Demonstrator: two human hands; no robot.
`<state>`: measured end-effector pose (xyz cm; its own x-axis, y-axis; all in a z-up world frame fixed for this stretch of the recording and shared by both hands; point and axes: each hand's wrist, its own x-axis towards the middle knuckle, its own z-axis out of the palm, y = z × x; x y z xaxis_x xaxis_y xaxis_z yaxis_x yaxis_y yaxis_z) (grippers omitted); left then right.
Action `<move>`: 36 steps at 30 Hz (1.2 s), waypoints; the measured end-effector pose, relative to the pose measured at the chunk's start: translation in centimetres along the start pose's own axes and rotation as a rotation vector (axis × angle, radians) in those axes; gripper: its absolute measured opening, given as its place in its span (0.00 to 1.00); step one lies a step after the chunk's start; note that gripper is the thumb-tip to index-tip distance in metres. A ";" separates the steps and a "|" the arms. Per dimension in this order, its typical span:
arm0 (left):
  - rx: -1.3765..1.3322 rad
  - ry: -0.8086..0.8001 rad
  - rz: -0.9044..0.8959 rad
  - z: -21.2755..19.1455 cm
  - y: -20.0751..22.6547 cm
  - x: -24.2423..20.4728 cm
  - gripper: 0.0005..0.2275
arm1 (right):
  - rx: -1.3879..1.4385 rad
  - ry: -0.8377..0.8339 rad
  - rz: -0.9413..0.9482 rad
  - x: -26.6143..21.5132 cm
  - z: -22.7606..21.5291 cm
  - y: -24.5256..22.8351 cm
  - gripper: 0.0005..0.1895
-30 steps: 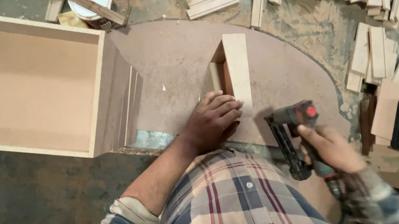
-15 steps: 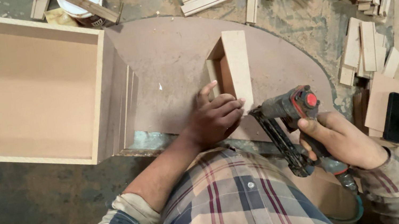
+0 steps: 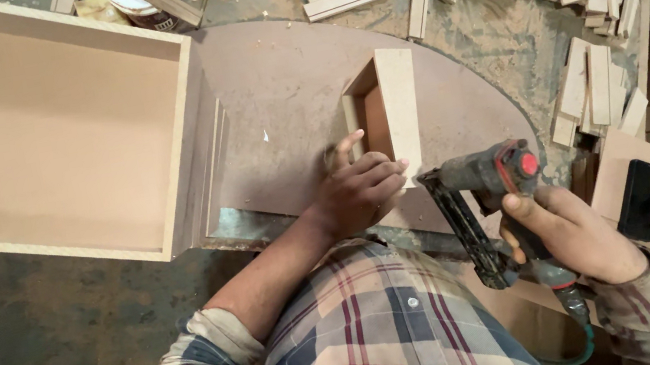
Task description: The person assembles a small wooden box by attaching side panels to a base using a pneumatic nail gun. They align the pieces by hand and secure them with nails, then place the completed box on a stack of similar boxes.
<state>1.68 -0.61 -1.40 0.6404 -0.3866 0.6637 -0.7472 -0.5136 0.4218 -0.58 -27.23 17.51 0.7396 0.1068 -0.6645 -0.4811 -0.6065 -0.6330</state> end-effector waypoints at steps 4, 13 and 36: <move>-0.087 -0.022 -0.015 0.3 -0.1 -0.4 0.18 | 0.007 -0.005 0.001 -0.2 0.3 0.2 0.26; -0.076 -0.092 -0.088 0.0 0.0 -0.2 0.28 | -0.088 -0.037 0.003 0.2 1.1 -0.5 0.28; -0.139 -0.058 -0.207 -1.1 0.1 -2.4 0.31 | -0.851 0.439 0.000 12.5 -0.1 12.7 0.30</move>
<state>-0.10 1.14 -2.27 0.7885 -0.3291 0.5196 -0.6136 -0.4775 0.6289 2.58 -33.67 1.22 0.9334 -0.0932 -0.3466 -0.1055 -0.9943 -0.0168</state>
